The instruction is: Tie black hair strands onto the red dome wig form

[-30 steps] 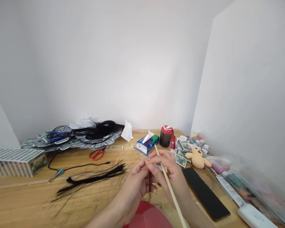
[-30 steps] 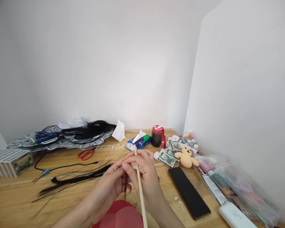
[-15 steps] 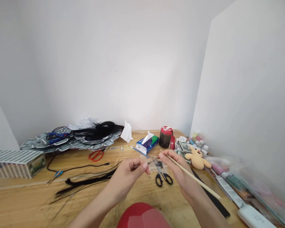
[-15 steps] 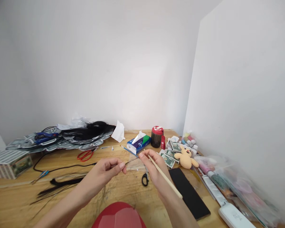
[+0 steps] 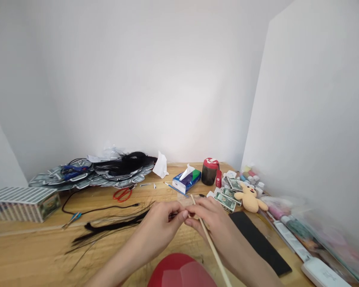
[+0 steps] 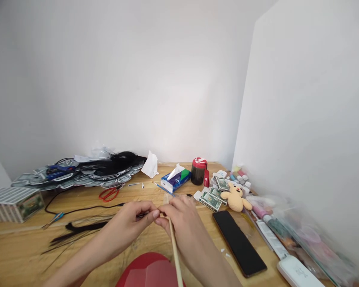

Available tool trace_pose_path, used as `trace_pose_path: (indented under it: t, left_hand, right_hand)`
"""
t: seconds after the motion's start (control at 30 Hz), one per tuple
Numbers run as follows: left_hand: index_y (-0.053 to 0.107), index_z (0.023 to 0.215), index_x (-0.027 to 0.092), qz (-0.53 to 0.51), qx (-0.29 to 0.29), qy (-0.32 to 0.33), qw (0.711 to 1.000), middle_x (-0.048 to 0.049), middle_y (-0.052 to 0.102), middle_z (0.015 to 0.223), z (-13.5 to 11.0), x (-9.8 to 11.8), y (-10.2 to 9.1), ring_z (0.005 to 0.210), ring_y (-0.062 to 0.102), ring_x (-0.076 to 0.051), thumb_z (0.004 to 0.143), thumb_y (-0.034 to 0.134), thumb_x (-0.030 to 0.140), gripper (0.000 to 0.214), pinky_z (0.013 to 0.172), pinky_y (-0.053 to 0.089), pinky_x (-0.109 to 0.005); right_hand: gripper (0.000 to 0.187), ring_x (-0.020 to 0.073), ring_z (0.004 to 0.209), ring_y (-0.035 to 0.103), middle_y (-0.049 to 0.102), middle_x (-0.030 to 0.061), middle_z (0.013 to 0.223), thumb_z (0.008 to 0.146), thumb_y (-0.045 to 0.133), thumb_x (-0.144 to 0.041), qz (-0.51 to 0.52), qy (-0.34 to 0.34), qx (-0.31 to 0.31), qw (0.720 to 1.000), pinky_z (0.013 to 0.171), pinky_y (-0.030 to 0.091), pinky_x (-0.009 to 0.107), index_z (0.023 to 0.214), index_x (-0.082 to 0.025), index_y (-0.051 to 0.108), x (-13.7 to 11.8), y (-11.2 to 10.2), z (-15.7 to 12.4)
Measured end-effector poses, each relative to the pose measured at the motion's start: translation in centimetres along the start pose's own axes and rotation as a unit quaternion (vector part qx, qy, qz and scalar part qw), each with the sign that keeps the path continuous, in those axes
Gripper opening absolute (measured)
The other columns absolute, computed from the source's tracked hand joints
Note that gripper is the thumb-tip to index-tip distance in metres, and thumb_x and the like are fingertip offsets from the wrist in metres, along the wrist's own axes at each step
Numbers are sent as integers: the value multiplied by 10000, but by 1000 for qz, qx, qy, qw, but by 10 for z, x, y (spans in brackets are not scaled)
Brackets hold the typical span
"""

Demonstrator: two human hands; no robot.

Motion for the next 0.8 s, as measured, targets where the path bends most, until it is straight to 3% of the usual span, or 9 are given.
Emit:
trace_pose_path:
  t: [0.07, 0.17, 0.37, 0.47, 0.53, 0.6, 0.67, 0.73, 0.8]
  left_hand:
    - [618, 732, 175, -5, -8, 0, 1000, 28, 528, 650, -2, 1, -2, 629, 447, -152, 942, 482, 415, 347, 587, 295, -253]
    - [649, 834, 179, -13, -12, 2, 1000, 30, 532, 676, -4, 4, -5, 639, 452, -152, 952, 492, 442, 328, 579, 298, -248]
    - [654, 754, 178, -78, -4, 18, 997, 19, 556, 667, -4, 8, -13, 641, 452, -151, 917, 560, 326, 239, 601, 296, -254]
    - [644, 749, 183, -126, 17, 18, 992, 20, 555, 664, -2, 8, -18, 662, 471, -155, 909, 569, 381, 266, 625, 324, -251]
    - [633, 776, 194, -166, 33, 17, 985, -4, 626, 787, -2, 7, -20, 786, 546, -173, 923, 547, 423, 285, 712, 377, -253]
    - [627, 788, 201, -248, 43, 5, 968, -31, 677, 1002, -3, 7, -20, 1012, 574, -199, 932, 560, 429, 278, 863, 393, -271]
    - [622, 777, 197, -374, 39, -10, 927, -48, 675, 1129, -3, 8, -17, 1160, 539, -211, 915, 619, 414, 257, 985, 362, -293]
    - [604, 771, 194, -482, 34, -25, 875, -64, 690, 1075, -3, 8, -12, 1135, 560, -210, 880, 682, 402, 247, 1021, 366, -317]
    - [579, 795, 198, -508, 47, -32, 860, -49, 681, 924, -2, 9, -7, 971, 608, -194, 858, 702, 424, 266, 952, 431, -330]
  right_hand:
    - [209, 225, 863, 576, 654, 30, 850, 973, 582, -232, 8, 12, 0, 1000, 770, 435, 339, 774, -204, 639, 6, -2, 1]
    - [314, 196, 787, 544, 603, 8, 777, 1007, 510, -311, 57, 19, -5, 998, 708, 406, 308, 720, -205, 580, 16, -8, 1]
    - [291, 166, 668, 493, 541, -20, 696, 954, 522, -387, 177, 73, -35, 981, 616, 366, 273, 734, -214, 599, 25, -21, 5]
    - [316, 141, 583, 395, 445, -48, 624, 916, 549, -467, 268, 111, -55, 955, 543, 289, 255, 728, -216, 588, 29, -23, 6]
    - [335, 136, 568, 369, 427, -54, 610, 896, 567, -503, 299, 123, -63, 944, 539, 271, 254, 719, -221, 592, 31, -20, 7]
    - [336, 141, 578, 388, 459, -45, 629, 890, 572, -510, 305, 124, -71, 941, 542, 283, 253, 718, -225, 613, 32, -14, 8]
    - [324, 152, 610, 431, 516, -27, 671, 888, 578, -501, 313, 123, -83, 938, 557, 315, 257, 731, -228, 650, 32, -6, 9]
    - [312, 159, 644, 469, 562, -12, 707, 887, 589, -487, 320, 119, -97, 935, 577, 343, 259, 751, -225, 690, 33, 3, 9]
    - [305, 158, 654, 491, 593, -9, 712, 881, 606, -477, 324, 117, -110, 932, 583, 358, 256, 764, -220, 720, 36, 9, 9]
Point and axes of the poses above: each hand's wrist, its own z-axis towards the middle knuckle, its own y-axis out of the palm, x = y × z, the point moved 1 cm from there along z, towards the middle knuckle
